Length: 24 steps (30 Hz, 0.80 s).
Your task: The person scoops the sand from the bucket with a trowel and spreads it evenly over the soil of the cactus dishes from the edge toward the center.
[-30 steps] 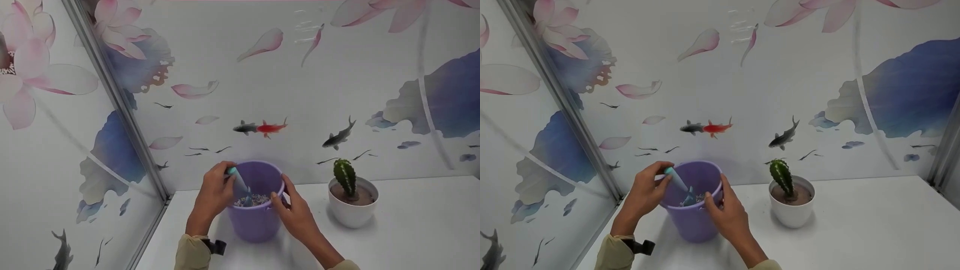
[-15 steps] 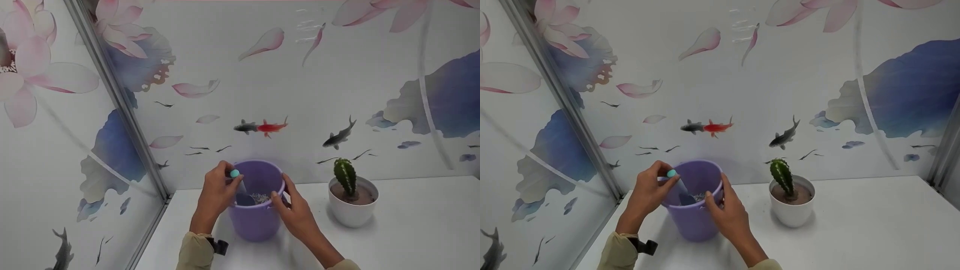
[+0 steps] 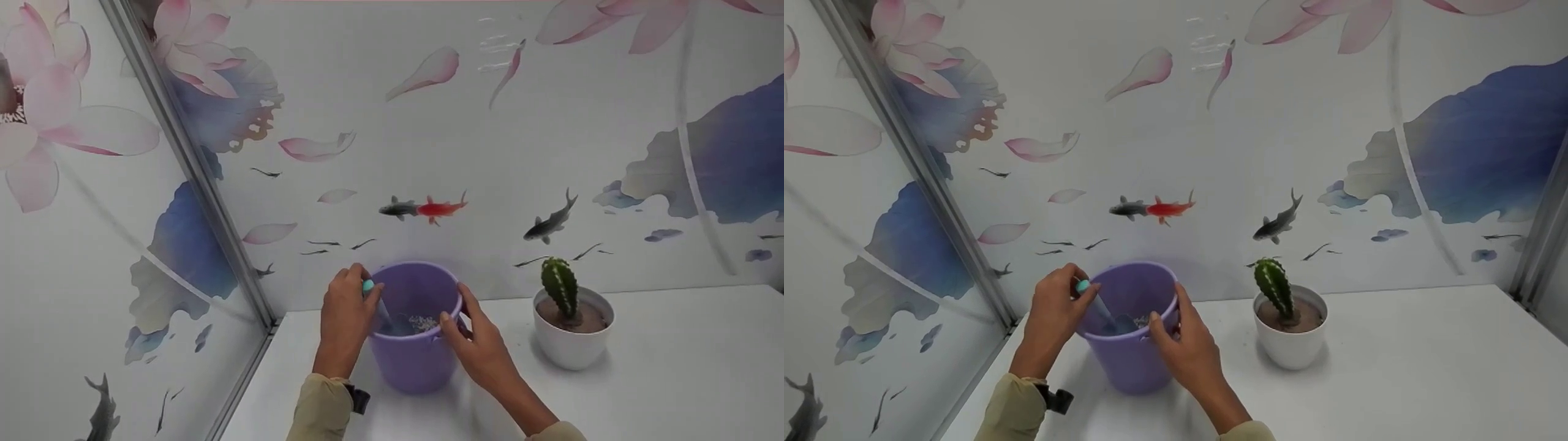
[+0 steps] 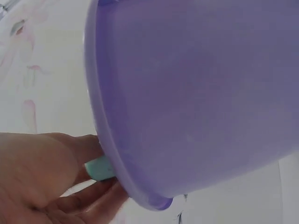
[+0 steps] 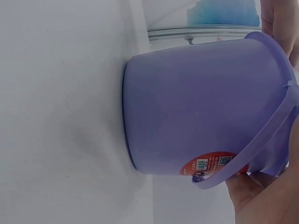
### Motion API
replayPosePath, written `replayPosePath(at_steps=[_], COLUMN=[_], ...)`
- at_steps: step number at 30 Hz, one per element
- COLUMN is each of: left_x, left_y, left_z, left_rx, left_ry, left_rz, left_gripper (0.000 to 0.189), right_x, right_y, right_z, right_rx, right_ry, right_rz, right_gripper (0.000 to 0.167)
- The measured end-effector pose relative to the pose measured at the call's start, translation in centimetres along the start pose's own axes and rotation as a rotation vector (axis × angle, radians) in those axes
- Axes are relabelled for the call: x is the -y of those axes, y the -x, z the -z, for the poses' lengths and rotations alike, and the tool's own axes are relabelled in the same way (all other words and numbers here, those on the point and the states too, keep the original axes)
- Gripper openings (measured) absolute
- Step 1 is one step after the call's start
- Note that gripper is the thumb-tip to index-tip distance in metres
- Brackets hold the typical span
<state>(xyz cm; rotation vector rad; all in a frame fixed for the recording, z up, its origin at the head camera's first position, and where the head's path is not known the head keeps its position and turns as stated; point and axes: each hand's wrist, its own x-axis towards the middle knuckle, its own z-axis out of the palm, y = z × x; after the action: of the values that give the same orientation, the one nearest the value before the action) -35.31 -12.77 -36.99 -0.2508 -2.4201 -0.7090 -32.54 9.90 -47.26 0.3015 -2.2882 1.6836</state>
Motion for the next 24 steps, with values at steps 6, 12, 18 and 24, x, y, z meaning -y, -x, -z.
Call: replayPosePath(at_steps=[6,12,18,24], left_x=[0.3,1.2,1.3,0.6], left_y=[0.0,0.4,0.3,-0.1], left_z=[0.8,1.3,1.8,2.5], left_rx=[0.09,0.212,0.276,0.283], left_ry=[-0.069,-0.129,-0.162,-0.252], left_rz=[-0.041,-0.162,-0.218,-0.291], left_gripper=[0.02,0.021,0.026,0.023], right_x=[0.0,0.0,-0.1,-0.2], right_y=[0.0,0.1,0.1,-0.1], right_z=[0.1,0.1,0.2,0.2], right_rx=[0.007,0.014,0.01,0.012], right_ry=[-0.015,-0.021,-0.016,-0.026], right_rz=[0.019,0.014,0.005,0.011], right_gripper=[0.082,0.082,0.082,0.082])
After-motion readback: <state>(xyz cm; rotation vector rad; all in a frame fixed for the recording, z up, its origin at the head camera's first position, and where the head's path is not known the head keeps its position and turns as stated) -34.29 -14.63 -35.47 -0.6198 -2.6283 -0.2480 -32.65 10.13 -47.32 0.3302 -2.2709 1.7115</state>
